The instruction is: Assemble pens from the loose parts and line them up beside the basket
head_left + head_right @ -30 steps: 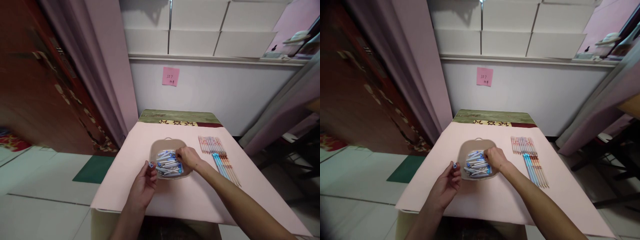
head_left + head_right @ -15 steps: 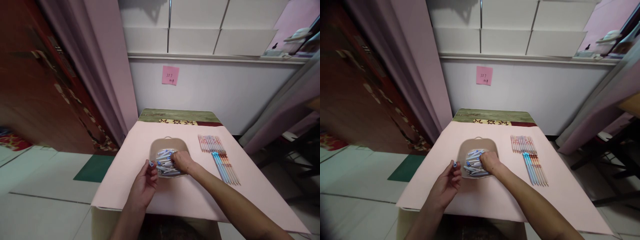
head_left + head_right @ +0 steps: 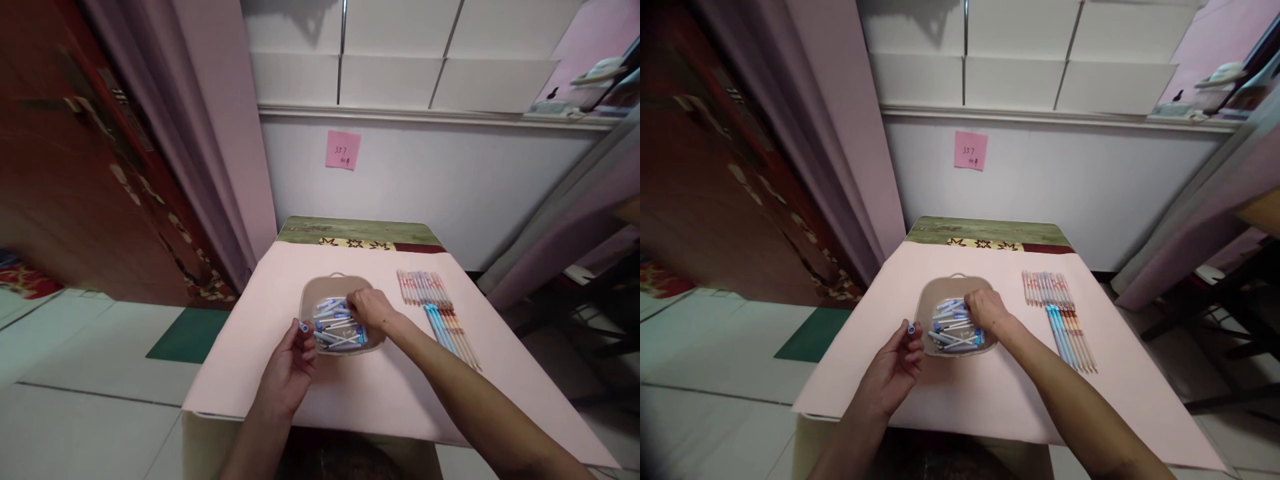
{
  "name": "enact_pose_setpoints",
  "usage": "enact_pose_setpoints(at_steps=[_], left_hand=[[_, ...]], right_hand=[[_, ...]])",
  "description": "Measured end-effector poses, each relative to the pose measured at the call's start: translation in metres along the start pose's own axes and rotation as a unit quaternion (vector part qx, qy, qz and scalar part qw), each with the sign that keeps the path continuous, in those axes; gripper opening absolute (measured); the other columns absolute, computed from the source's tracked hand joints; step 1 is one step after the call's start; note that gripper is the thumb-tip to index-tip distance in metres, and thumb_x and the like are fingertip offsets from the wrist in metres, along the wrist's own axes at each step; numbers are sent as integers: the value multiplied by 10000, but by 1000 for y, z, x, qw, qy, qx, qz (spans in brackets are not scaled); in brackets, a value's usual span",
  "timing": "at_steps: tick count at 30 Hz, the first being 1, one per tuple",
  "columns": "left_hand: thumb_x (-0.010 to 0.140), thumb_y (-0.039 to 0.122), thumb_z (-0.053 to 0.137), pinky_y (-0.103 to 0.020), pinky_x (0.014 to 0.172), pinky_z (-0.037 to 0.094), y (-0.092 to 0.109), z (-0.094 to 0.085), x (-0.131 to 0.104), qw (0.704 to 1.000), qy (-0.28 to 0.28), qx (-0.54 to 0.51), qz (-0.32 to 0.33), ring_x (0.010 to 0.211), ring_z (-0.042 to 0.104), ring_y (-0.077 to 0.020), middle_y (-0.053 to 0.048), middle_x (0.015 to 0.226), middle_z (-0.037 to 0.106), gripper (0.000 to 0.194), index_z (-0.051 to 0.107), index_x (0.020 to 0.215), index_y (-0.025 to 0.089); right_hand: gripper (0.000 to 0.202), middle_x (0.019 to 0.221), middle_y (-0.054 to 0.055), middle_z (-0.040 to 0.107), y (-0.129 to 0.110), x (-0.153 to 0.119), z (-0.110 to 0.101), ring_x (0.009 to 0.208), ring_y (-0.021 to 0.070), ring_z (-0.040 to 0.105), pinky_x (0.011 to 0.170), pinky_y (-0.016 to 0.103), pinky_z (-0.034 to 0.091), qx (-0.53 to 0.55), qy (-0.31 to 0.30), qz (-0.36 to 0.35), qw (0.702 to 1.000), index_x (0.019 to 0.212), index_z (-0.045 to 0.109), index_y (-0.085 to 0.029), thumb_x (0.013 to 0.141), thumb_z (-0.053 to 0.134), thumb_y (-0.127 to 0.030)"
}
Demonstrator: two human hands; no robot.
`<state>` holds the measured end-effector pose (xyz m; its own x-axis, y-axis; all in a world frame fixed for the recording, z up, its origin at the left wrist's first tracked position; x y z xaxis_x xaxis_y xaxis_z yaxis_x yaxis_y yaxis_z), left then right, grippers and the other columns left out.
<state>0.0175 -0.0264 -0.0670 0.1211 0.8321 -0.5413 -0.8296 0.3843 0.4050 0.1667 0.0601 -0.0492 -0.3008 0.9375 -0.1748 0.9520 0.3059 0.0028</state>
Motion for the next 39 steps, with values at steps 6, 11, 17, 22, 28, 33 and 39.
enact_pose_setpoints(at_steps=[6,11,17,22,28,33,39], left_hand=[[895,155,504,-116,326,329,0,3,0,1000,4,4,-2,470,438,-53,-28,677,563,159,554,746,125],[899,150,495,-117,326,328,1,2,2,1000,5,8,1,468,438,-51,-29,688,570,153,549,757,127],[910,155,474,-111,328,330,-1,5,4,1000,3,1,-10,472,445,-50,-26,681,555,154,540,774,127],[910,163,479,-113,317,319,-7,4,6,1000,15,3,-23,459,438,-49,-25,672,553,149,545,783,125],[895,147,500,-123,315,315,-7,4,7,1000,8,15,-12,457,438,-55,-31,678,565,135,556,774,123],[893,149,503,-119,318,315,-3,3,4,1000,20,16,-6,456,436,-52,-29,680,573,143,549,761,122],[882,137,521,-117,324,316,-1,2,4,1000,16,24,4,464,443,-52,-23,690,577,109,546,776,132]], right_hand=[[238,982,109,726,0,5,1,909,244,664,760,303,466,6,-2,2,1000,967,707,-205,840,507,-228],[254,1041,73,713,0,6,-1,943,223,651,765,283,458,16,12,2,1000,1031,686,-244,863,501,-290],[240,1016,38,715,16,-5,-12,952,212,647,754,266,454,7,29,14,999,1001,686,-266,868,486,-271],[218,921,77,735,21,-10,-2,891,233,672,747,279,468,-18,3,19,1000,919,728,-239,830,532,-204],[213,941,165,721,-2,-11,7,889,283,680,747,319,492,-51,-20,-16,998,924,726,-143,747,610,-134],[203,877,182,723,-12,-6,13,885,298,684,753,335,499,-61,-20,-29,998,918,719,-105,750,606,-124],[260,904,203,720,-11,4,21,881,280,690,733,337,500,-58,-11,-16,998,907,719,-104,858,464,-112]])
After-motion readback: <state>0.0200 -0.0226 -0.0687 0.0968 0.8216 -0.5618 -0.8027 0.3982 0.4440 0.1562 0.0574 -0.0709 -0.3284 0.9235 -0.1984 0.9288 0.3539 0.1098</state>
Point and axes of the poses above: each hand's wrist, its own x-axis towards the middle knuckle, its own z-axis out of the palm, y = z × x, the point moved 10 cm from there along x, towards the middle knuckle
